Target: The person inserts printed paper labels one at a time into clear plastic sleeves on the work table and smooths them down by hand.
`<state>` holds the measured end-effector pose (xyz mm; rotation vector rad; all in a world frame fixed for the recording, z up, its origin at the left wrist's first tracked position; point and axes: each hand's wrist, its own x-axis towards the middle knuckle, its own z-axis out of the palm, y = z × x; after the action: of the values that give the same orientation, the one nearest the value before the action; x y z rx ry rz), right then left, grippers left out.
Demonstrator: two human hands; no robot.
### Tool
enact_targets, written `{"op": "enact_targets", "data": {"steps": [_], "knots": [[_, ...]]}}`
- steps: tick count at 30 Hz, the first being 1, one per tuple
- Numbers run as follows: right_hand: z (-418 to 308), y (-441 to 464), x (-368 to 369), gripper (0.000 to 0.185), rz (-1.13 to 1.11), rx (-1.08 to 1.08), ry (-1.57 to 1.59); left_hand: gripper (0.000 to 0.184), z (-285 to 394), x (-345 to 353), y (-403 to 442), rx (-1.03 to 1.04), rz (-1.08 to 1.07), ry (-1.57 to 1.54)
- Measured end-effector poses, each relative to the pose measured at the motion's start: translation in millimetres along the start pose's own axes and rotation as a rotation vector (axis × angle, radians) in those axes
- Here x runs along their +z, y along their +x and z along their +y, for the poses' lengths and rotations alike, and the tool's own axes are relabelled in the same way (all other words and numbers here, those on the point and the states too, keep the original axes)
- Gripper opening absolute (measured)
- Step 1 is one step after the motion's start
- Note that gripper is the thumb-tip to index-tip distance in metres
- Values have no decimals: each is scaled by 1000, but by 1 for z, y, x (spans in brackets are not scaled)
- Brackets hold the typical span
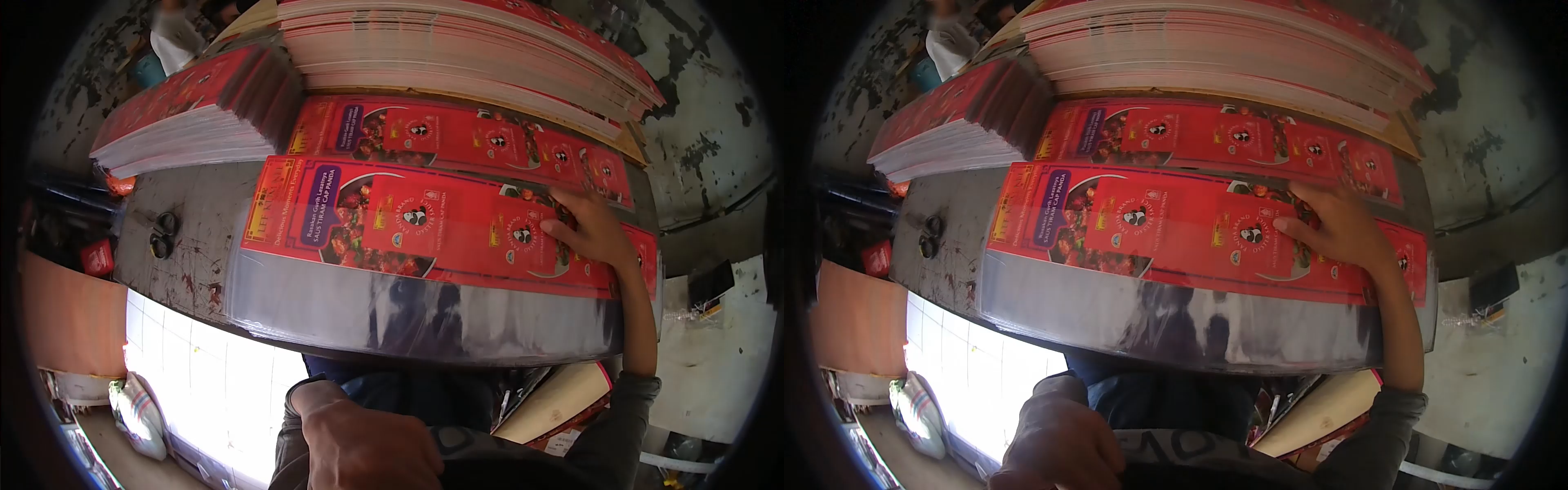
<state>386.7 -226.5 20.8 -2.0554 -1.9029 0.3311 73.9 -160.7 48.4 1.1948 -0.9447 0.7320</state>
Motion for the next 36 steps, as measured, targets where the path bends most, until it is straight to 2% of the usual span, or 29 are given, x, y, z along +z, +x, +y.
{"op": "enact_targets", "data": {"steps": [2, 6, 12, 24, 26, 29, 33, 35, 36], "knots": [[3, 0, 3, 43, 54, -51, -17, 67, 3, 0, 5, -90, -29, -47], [-1, 1, 0, 42, 12, 7, -41, 61, -7, 15, -11, 93, 45, 56], [-1, 0, 0, 43, 51, -25, -80, 61, -7, 26, -19, 117, 192, -79], [-6, 0, -3, 45, 2, 11, -68, 66, -5, 3, 4, 24, -147, -192], [0, 0, -1, 39, 21, -76, -112, 67, -9, 3, 0, 58, -236, -207], [5, 0, 4, 39, 54, -99, -51, 72, -14, 14, -5, 32, -9, -246], [-1, -1, 2, 44, -4, 37, 18, 77, -19, -3, 15, -394, -295, -669], [1, -2, 5, 44, 35, 43, -9, 78, -20, 10, 13, -508, -362, -782], [1, -2, 4, 44, 35, 45, -4, 80, -18, 33, 5, -384, -116, -742]]}}
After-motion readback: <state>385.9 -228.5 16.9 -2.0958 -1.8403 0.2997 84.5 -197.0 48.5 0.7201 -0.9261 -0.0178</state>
